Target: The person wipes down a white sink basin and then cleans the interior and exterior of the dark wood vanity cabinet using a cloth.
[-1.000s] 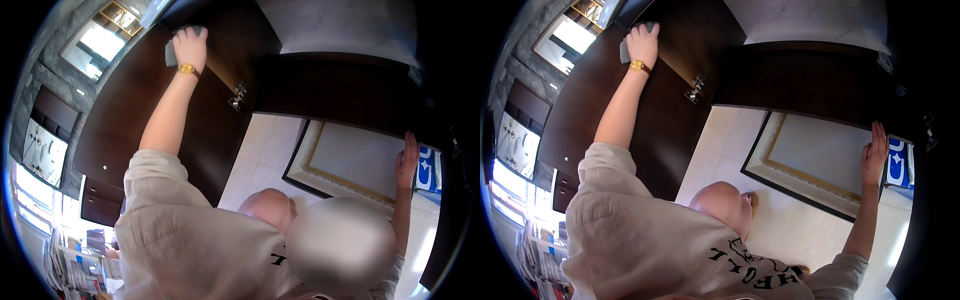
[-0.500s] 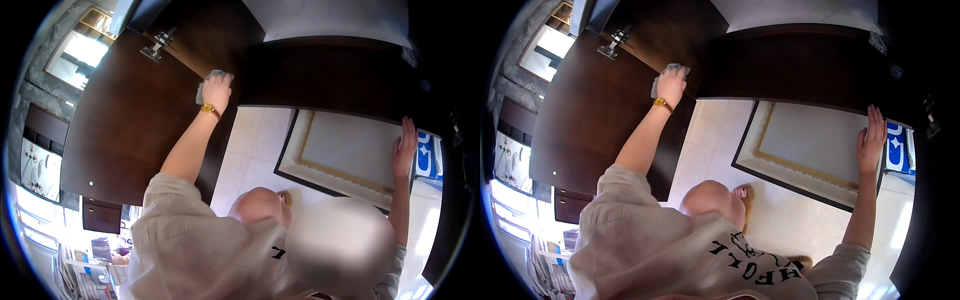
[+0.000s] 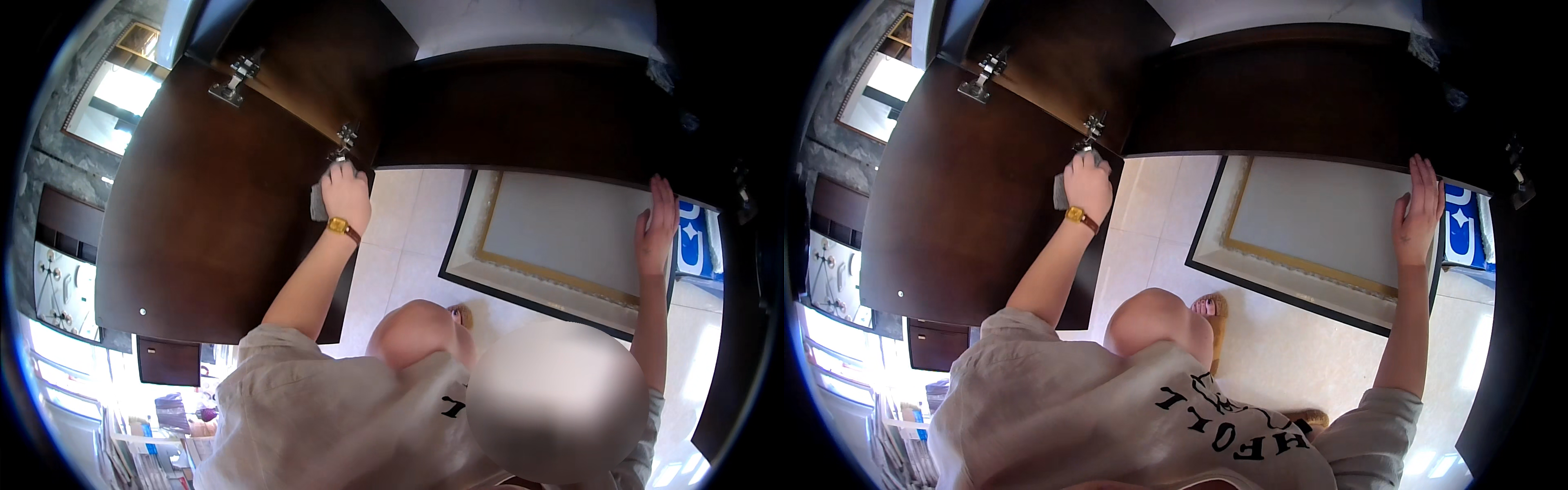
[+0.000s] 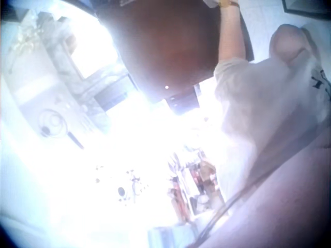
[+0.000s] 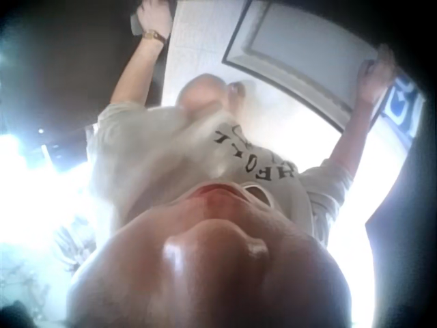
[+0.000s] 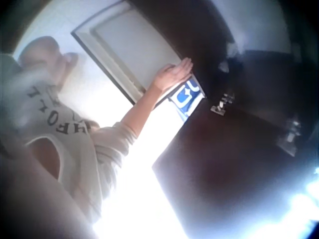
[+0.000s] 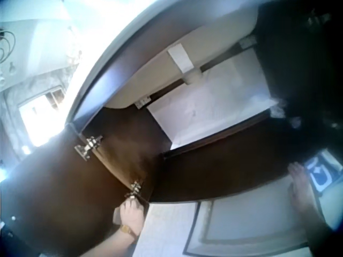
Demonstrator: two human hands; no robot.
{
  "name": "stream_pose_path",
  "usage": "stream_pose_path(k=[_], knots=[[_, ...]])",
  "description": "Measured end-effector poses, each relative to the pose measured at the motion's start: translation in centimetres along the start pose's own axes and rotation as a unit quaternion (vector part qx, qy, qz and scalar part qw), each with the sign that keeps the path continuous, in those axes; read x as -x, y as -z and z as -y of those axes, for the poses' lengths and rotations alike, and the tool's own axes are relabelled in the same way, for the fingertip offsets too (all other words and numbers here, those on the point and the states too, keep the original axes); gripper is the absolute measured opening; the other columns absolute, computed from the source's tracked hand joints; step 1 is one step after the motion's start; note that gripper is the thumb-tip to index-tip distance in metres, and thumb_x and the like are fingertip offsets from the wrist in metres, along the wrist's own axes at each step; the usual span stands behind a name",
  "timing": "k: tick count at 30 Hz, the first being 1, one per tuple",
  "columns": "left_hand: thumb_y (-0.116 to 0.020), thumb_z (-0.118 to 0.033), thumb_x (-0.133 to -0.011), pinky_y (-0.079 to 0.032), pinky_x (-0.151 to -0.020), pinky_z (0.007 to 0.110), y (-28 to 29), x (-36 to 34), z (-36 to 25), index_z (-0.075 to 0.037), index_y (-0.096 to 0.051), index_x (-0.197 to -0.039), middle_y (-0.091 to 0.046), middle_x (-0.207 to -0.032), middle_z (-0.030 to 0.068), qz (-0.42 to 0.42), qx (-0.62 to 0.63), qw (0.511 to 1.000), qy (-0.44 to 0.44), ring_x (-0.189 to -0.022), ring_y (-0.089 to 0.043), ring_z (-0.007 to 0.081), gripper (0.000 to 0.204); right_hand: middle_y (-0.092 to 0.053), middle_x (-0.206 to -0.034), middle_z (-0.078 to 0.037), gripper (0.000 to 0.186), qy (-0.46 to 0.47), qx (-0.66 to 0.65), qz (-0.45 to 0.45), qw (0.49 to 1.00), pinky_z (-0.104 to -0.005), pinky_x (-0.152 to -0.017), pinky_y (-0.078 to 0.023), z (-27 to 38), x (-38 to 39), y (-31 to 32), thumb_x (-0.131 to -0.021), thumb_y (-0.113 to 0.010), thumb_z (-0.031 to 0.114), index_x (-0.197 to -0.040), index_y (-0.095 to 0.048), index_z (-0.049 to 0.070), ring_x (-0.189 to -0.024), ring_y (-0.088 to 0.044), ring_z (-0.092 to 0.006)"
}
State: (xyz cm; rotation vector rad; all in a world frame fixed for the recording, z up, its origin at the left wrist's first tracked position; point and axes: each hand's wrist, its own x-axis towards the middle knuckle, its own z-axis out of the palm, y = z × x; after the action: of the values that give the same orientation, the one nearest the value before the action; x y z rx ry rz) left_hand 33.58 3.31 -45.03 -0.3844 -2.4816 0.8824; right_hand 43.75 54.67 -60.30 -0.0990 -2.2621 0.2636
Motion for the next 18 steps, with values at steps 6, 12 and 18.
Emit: stream_pose_path(k=[6, 12, 18], knots=[[-0.049, -0.014, -0.085, -0.037, -0.094, 0.041, -2.7, 2.0, -1.1, -0.011, -0.065, -0.110, -0.055, -0.119, 0.0109, -0.024, 0.036, 0.996, -0.078, -0.118, -0.046, 0.0259, 0.030, -0.045, -0.142, -0.008, 0.052, 0.002, 0.008, -0.032, 0.999, -0.0471, -0.116, -0.022, 0.4, -0.1, -0.3, -0.087, -0.047, 0.002, -0.138, -0.045, 0.013, -0.137, -0.037, -0.0257], [-0.045, -0.016, -0.089, -0.037, -0.095, 0.036, -8.2, -3.5, -2.1, -0.009, -0.053, -0.130, -0.052, -0.129, 0.0082, -0.029, -0.092, 0.994, -0.045, -0.122, -0.044, 0.0228, 0.043, -0.043, -0.144, -0.007, 0.054, 0.008, 0.000, 0.013, 1.000, -0.0457, -0.116, -0.022, -0.2, -0.1, 0.4, -0.086, -0.047, 0.001, -0.139, -0.044, 0.014, -0.137, -0.036, -0.0236], [-0.045, -0.016, -0.088, -0.036, -0.094, 0.037, -8.8, -3.6, -2.7, -0.009, -0.059, -0.122, -0.054, -0.129, 0.0077, 0.022, -0.128, 0.990, -0.062, -0.122, -0.044, 0.0216, 0.037, -0.044, -0.144, -0.007, 0.055, 0.008, -0.004, 0.021, 1.000, -0.0458, -0.116, -0.022, 0.0, -0.3, 0.7, -0.086, -0.045, 0.000, -0.140, -0.043, 0.014, -0.137, -0.036, -0.0238]])
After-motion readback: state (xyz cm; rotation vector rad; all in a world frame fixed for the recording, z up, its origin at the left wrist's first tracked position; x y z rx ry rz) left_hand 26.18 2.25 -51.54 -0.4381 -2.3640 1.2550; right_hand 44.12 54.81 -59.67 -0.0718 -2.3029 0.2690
